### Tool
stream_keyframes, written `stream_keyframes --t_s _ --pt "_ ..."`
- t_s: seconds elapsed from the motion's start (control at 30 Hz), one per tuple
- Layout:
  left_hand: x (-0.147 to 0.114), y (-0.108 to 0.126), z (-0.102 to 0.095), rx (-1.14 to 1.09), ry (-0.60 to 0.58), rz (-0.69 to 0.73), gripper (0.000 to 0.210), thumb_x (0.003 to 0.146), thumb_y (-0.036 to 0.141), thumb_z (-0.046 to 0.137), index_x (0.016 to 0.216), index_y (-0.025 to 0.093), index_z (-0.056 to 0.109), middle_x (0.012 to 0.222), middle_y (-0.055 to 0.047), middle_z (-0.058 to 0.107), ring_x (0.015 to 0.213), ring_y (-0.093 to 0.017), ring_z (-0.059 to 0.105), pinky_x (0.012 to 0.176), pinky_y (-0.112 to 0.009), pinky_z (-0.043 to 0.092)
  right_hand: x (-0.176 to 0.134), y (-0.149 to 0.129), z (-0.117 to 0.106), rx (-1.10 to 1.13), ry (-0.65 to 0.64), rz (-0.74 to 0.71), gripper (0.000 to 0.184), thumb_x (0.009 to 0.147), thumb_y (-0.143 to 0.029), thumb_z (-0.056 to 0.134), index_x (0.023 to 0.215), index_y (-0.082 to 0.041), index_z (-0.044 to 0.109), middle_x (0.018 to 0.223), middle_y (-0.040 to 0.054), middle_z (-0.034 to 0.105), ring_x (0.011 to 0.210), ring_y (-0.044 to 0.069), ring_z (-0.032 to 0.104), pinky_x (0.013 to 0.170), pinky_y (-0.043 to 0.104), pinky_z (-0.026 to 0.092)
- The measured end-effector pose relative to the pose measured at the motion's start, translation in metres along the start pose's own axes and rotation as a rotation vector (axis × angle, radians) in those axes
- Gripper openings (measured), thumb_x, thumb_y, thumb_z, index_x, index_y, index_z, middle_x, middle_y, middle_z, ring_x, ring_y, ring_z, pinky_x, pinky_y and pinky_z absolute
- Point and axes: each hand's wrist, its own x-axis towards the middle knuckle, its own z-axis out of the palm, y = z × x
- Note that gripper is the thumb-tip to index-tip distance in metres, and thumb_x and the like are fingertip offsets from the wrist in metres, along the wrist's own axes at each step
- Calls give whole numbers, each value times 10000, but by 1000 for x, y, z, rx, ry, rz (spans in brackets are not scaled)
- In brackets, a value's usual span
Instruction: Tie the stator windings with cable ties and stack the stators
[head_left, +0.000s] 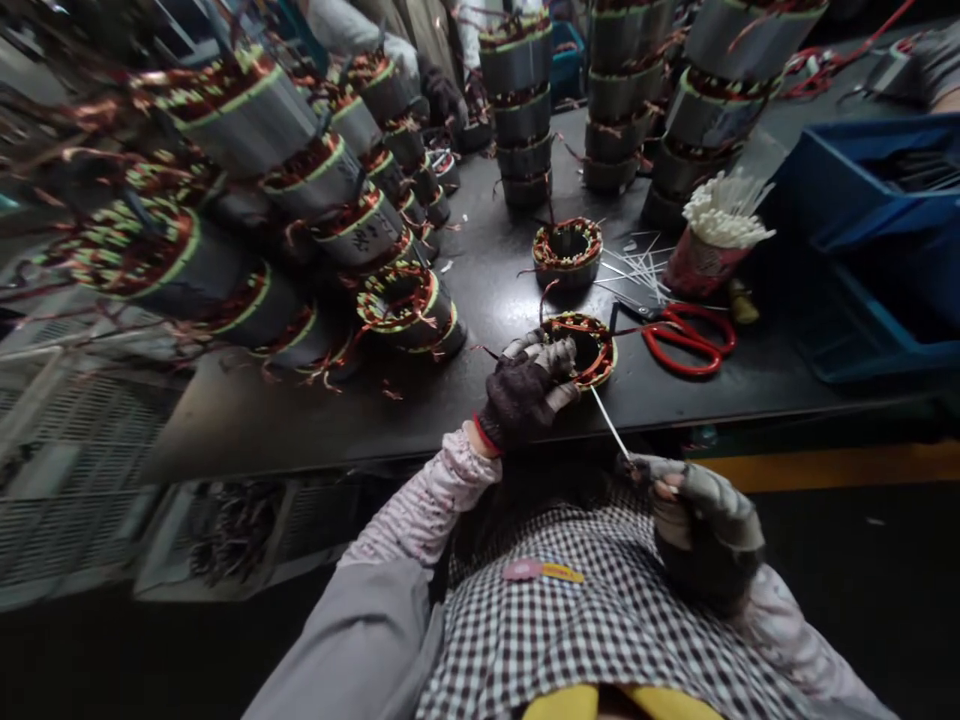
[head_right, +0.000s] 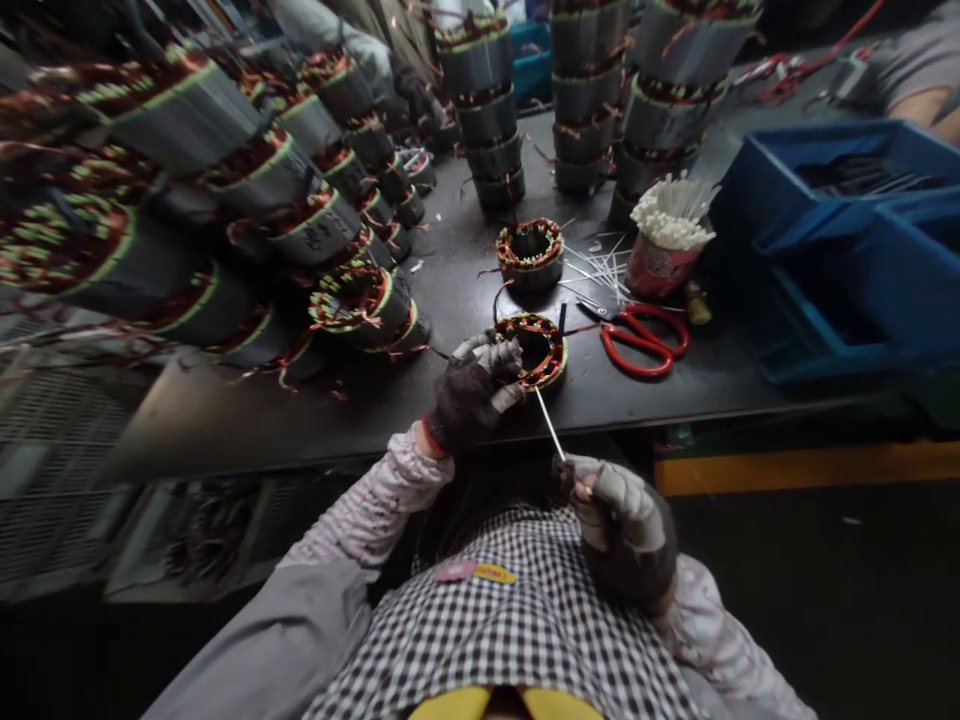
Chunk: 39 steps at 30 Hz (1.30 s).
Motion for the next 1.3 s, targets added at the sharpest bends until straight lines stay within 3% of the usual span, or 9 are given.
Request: stream_keyframes --t_s 0.23,0.33,0.43,0.53,0.77,0.93,1.1,1.2,1.3 --pt "-4 33 -2 -116 132 -173 179 1091 295 767 1234 225 850 1245 -85 921 1377 -326 817 1306 -587 574 58 -12 20 125 57 -143 93 1130 -289 658 1142 -312 747 992 53 868 895 253 857 813 420 740" --pt "-2 38 -1 -253 159 -258 163 1087 210 762 1214 231 862 1259 -75 918 1342 -289 836 1250 -519 635 76 -4 28 293 70 -15 75 1120 -334 710 1147 -313 777 1063 58 887 992 265 867 902 459 742" --pt "2 40 1 -350 171 -334 235 1034 195 840 1268 221 847 1187 -61 922 1127 -254 883 1113 -473 707 90 -2 30 502 6 210 153 1068 -446 809 1116 -302 796 1028 35 885 894 239 843 800 404 731" --pt "3 40 1 -296 180 -285 32 1016 245 876 1047 240 869 1076 -36 921 1065 -256 869 1185 -534 668 103 -5 26 624 -113 307 217 1001 -486 871 1030 -281 805 958 24 872 812 218 809 722 353 703" --pt "3 40 0 -196 135 -241 100 1019 321 866 929 278 865 974 4 903 1058 -258 847 1305 -603 571 122 -11 17 418 -207 138 147 1054 -416 783 1107 -299 854 1078 63 893 984 277 856 941 472 736" --pt "3 42 -7 -222 100 -223 47 1023 281 856 1043 294 897 1051 4 920 1083 -252 852 1310 -590 560 127 -8 28 257 -226 109 201 1084 -431 727 1112 -278 854 1063 80 893 965 299 858 888 477 737" --pt "2 43 -13 -282 106 -195 111 1014 244 850 1089 305 906 1087 10 927 1084 -247 853 1275 -558 574 132 -9 25 129 -134 -196 202 1120 -334 685 1189 -298 872 1259 115 871 1216 327 824 1080 547 712" --pt "3 45 -11 -268 113 -205 109 1009 229 847 1075 296 903 1090 10 927 1079 -244 855 1245 -534 593 139 -16 17 196 -114 -260 138 1099 -335 724 1107 -299 857 1269 113 847 1238 318 810 1057 532 719" --pt "3 43 -7 -229 119 -177 98 1026 239 830 1087 278 896 1083 8 924 1070 -230 854 1238 -502 600 143 -19 14 376 -130 -153 95 1103 -352 736 1088 -300 815 1366 105 824 1326 326 787 1118 551 695"
